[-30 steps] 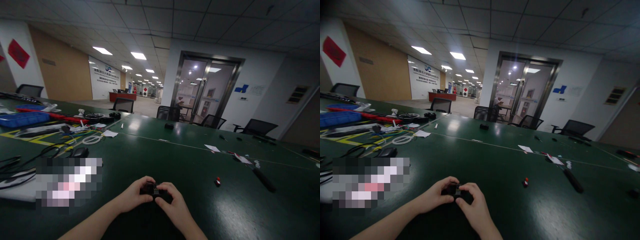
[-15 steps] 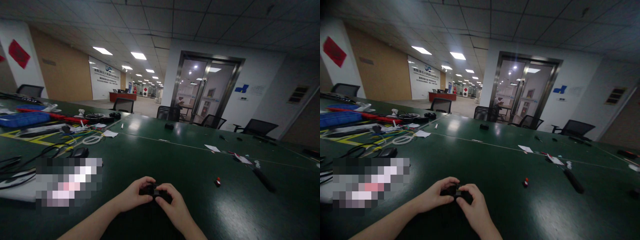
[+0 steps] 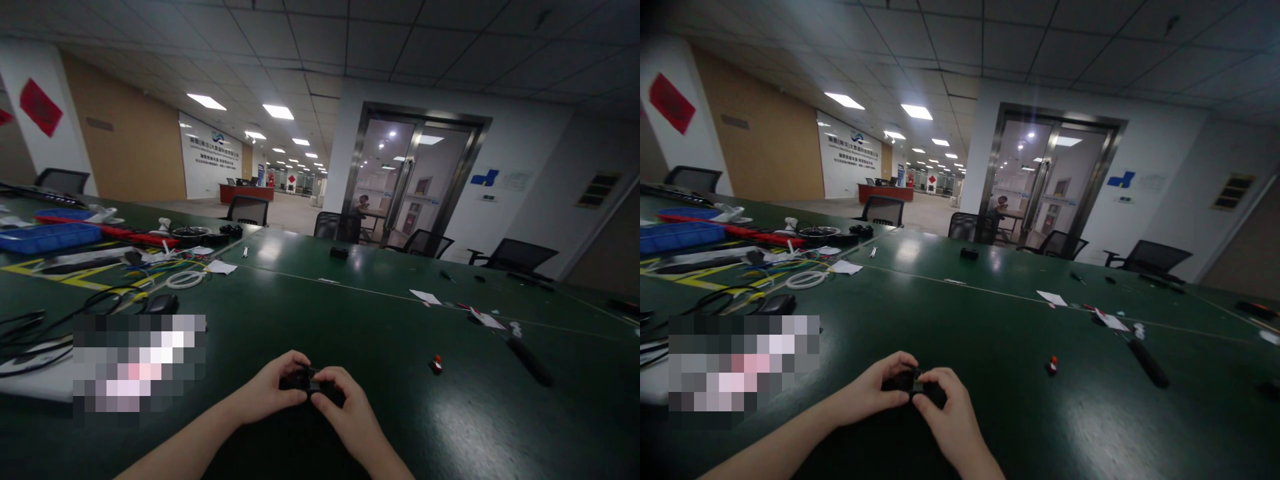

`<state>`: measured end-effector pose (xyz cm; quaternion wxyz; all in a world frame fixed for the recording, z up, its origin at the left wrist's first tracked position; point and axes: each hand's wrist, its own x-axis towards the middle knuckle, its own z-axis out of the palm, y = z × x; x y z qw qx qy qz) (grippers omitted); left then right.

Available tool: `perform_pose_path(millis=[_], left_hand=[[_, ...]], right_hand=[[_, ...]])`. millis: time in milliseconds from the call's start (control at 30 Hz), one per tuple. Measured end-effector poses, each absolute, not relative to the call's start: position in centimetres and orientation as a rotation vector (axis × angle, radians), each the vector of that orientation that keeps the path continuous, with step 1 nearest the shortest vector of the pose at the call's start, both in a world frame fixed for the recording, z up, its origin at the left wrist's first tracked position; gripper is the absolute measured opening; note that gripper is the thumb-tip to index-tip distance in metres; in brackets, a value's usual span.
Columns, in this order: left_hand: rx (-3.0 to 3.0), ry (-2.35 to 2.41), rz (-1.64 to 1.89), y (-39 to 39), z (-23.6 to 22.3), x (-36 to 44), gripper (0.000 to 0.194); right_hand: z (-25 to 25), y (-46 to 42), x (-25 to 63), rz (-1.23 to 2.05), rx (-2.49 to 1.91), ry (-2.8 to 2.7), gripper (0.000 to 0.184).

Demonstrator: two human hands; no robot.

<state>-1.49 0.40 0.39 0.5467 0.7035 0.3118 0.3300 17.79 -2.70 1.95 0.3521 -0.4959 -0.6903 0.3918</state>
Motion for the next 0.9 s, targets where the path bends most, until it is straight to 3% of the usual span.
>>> perform_pose_path(millis=[500,900], left_hand=[[1.686,0.779,0.774,0.3,0.4,-1.5,0.036],[1.692,0.776,0.778,0.2,0.4,-1.6,0.035]], right_hand=[[1.3,-2.2,18.4,0.849,-1.201,-1.701,0.016],[1.3,-2.0,19.4,0.776,-1.211,-1.573,0.028]])
